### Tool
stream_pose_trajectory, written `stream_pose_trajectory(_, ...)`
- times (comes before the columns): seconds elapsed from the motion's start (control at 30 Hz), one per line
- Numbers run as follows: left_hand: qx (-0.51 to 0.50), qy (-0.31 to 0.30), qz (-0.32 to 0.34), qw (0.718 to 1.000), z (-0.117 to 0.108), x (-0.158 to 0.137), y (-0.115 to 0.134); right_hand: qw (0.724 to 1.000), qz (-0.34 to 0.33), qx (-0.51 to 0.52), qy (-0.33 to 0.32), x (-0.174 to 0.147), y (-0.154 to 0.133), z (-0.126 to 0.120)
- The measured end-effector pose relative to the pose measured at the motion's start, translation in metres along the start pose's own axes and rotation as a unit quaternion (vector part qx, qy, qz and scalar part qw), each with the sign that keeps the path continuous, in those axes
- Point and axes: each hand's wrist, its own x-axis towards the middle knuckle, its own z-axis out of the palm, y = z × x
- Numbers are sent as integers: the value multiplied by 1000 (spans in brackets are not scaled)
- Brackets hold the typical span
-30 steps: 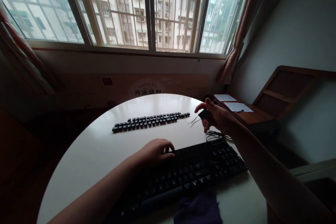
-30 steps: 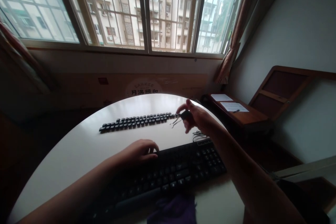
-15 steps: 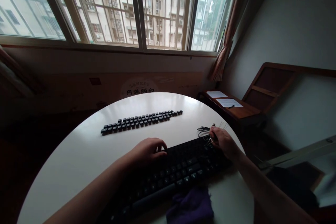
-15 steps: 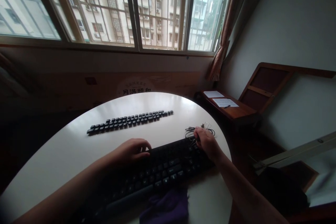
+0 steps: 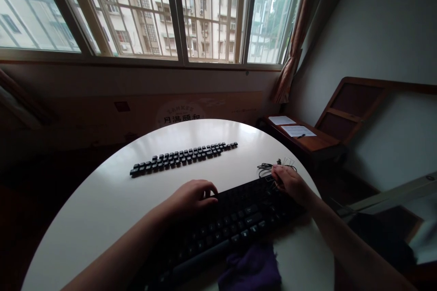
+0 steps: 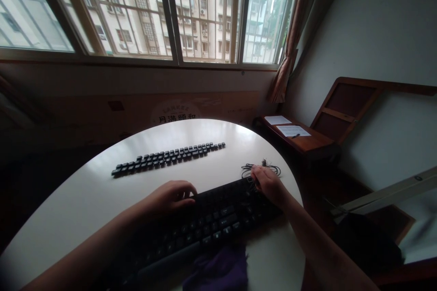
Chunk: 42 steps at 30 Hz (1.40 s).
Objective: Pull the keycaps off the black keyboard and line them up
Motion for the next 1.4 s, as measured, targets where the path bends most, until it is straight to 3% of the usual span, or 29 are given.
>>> stream_pose_trajectory(0.33,-8,6,7,1000,1,2,-3,979,-165,-119,15,-17,12,3)
stream_pose_trajectory(0.57,-9,5,7,1000,1,4,-3,993,-100,-30,51,-13,15,1)
stream_pose_trajectory(0.93,-9,11,5,1000,2,3,-4,993,-102,3,58,-14,11,3)
stream_pose_trajectory(1.23,3,16,0,1000,-1,1,5,982,-92,130,98,-9,10,-1)
stream_pose_trajectory(1.4,6,23,6,1000,0,-1,4,990,-106,75,53,-7,-19,-1)
